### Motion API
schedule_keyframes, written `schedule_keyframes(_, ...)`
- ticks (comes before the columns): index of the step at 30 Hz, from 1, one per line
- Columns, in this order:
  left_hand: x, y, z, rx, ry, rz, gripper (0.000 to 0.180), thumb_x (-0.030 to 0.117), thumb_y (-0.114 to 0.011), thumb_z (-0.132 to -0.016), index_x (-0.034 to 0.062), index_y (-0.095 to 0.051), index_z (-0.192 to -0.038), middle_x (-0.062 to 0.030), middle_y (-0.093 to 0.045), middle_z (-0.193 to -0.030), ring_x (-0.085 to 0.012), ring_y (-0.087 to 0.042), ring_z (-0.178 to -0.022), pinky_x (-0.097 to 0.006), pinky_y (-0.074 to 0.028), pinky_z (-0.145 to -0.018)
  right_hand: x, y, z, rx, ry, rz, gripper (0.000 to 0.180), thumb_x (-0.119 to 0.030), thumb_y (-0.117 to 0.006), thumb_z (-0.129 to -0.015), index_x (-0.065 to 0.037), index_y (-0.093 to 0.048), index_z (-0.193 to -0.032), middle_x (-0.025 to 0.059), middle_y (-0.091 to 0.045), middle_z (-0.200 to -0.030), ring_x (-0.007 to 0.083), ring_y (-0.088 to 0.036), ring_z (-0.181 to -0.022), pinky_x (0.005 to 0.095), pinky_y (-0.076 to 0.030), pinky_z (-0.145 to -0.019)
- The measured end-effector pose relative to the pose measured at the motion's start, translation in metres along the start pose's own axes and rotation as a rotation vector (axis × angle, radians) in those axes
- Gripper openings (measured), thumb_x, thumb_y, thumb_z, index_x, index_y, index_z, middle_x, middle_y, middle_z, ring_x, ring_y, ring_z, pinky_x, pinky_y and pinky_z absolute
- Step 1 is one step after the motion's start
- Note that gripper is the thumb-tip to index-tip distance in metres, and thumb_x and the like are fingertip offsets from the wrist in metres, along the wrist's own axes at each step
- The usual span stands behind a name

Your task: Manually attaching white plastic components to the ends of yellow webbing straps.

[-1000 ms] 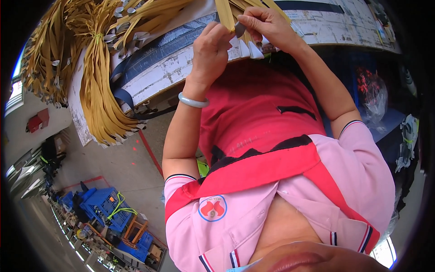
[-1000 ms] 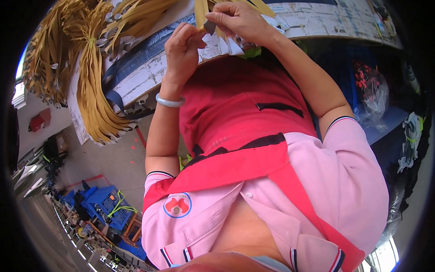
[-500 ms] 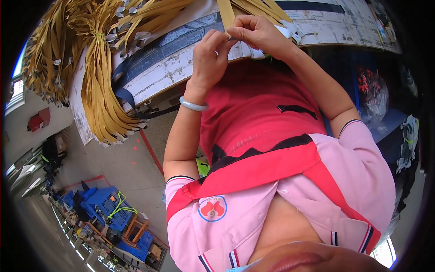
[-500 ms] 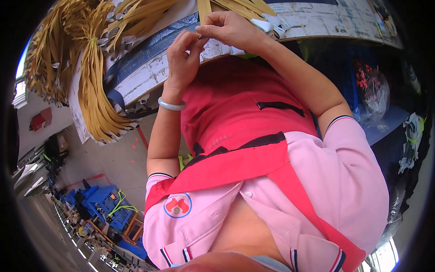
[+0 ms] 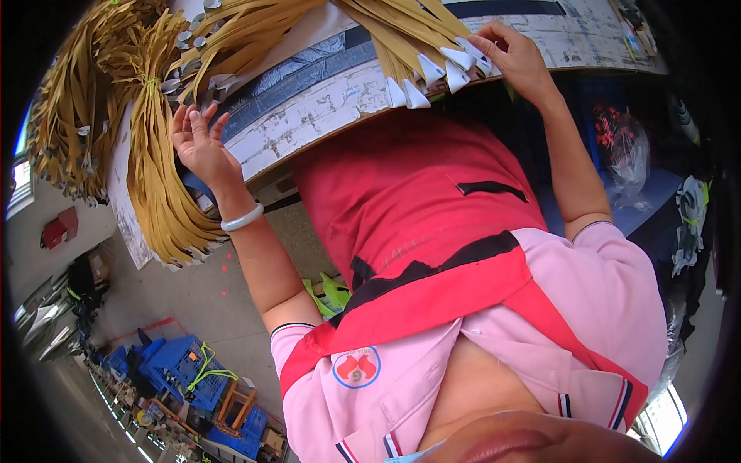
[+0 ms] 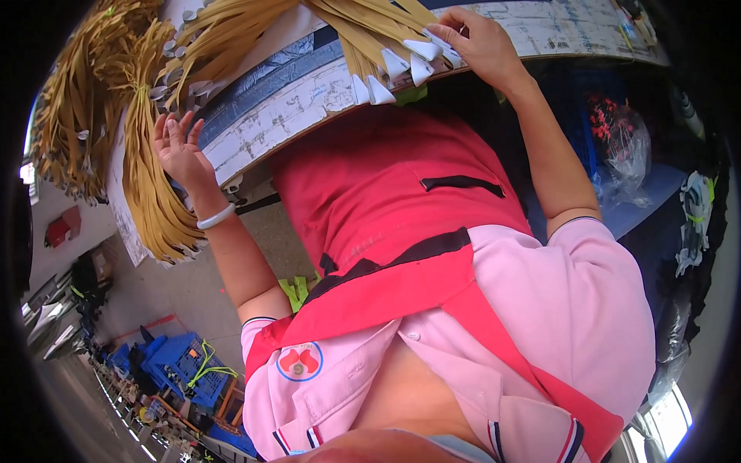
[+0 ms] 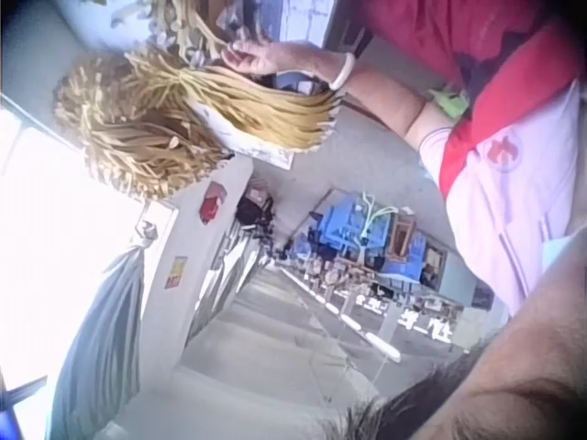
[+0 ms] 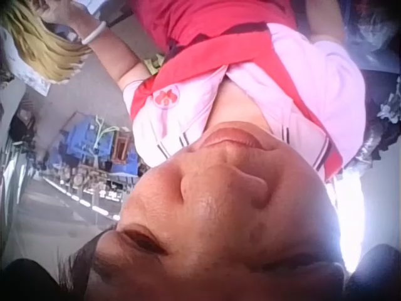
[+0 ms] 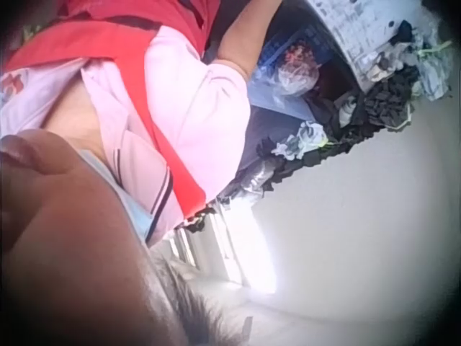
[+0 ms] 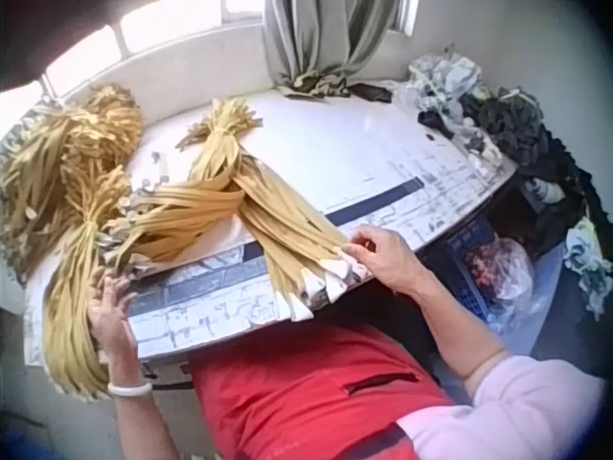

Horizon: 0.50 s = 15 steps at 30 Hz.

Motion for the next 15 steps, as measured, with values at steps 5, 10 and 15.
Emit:
schedule_keyframes(5,-0.061,-0.047,0.066,-0.362,0.247,-0.138,0.013,0.007,-0.061,-0.095,-0.0015,-0.065,-0.105,-0.0076,-0.066,-0.093,-0.0149,-0.066,-0.08,-0.027,-0.057,-0.068,0.03,-0.029,0.013,-0.256,-0.21,-0.043,0.022,-0.023,-0.071,-0.09,-0.002,-0.065,-0.094,0.0001,-0.065,-0.085,0.007,-0.058,-0.08,0.0221,-0.047,-0.072)
schedule_keyframes(10,-0.052,-0.119,0.108,-0.672,0.06,-0.288,0.015,0.005,-0.065,-0.09,0.0016,-0.067,-0.105,-0.0061,-0.067,-0.091,-0.0159,-0.065,-0.082,-0.027,-0.051,-0.07,-0.007,-0.033,0.009,-0.177,-0.11,-0.298,0.014,-0.015,-0.07,-0.09,-0.002,-0.065,-0.094,-0.0001,-0.061,-0.085,0.0079,-0.057,-0.078,0.0235,-0.047,-0.071)
schedule_keyframes(15,0.014,-0.198,0.137,-0.836,-0.608,-0.518,0.028,0.007,-0.074,-0.078,0.0068,-0.069,-0.105,-0.0117,-0.066,-0.101,-0.0292,-0.061,-0.097,-0.037,-0.048,-0.087,-0.082,-0.045,0.005,-0.218,0.328,-0.179,0.015,-0.016,-0.068,-0.089,-0.002,-0.062,-0.091,0.0061,-0.057,-0.084,0.0201,-0.057,-0.08,0.0313,-0.045,-0.071)
Point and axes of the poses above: each hand's wrist, its own z-axis away from the middle knuckle, its own y-axis out of the back of the hand, x = y × z, the point moved 7 cm from there along -z, towards the middle knuckle
